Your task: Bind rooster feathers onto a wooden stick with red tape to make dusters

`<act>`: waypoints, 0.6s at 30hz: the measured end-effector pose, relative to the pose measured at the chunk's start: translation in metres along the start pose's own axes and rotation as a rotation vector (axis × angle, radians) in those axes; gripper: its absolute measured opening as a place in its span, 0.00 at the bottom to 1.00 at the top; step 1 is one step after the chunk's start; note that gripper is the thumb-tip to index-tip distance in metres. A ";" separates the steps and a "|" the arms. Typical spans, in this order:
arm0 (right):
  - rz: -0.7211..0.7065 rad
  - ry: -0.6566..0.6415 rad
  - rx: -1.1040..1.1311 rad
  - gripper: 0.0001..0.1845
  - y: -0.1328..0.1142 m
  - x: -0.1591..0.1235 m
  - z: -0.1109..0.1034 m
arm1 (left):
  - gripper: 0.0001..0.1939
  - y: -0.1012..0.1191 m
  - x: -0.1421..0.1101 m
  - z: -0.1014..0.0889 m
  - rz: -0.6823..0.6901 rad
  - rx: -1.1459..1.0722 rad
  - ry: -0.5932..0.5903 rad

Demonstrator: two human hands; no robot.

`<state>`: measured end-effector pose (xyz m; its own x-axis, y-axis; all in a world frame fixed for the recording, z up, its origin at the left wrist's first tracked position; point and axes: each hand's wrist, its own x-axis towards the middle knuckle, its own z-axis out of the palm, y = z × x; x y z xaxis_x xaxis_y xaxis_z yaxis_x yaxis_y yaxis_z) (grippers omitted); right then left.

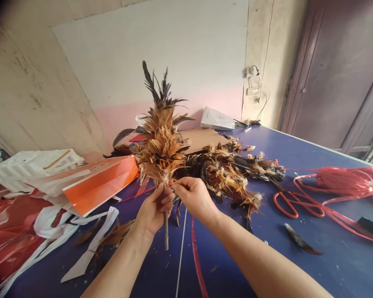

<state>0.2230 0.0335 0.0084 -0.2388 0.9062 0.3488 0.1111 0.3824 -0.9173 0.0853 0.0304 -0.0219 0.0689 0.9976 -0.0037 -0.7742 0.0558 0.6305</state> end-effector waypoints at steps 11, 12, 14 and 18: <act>0.005 0.018 0.035 0.16 0.012 0.006 0.002 | 0.10 -0.004 0.001 0.005 0.258 0.252 0.142; 0.001 0.016 0.027 0.16 0.011 0.006 0.003 | 0.09 -0.006 0.000 0.006 0.316 0.331 0.148; -0.029 0.012 -0.012 0.15 0.011 0.004 0.005 | 0.08 -0.010 -0.003 0.007 0.442 0.507 0.172; -0.195 0.015 -0.185 0.13 0.006 -0.001 0.009 | 0.09 -0.018 -0.007 0.008 0.572 0.716 0.195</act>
<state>0.2157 0.0331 0.0004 -0.2589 0.8141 0.5199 0.2388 0.5754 -0.7822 0.1040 0.0222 -0.0267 -0.3594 0.8586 0.3656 -0.0813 -0.4191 0.9043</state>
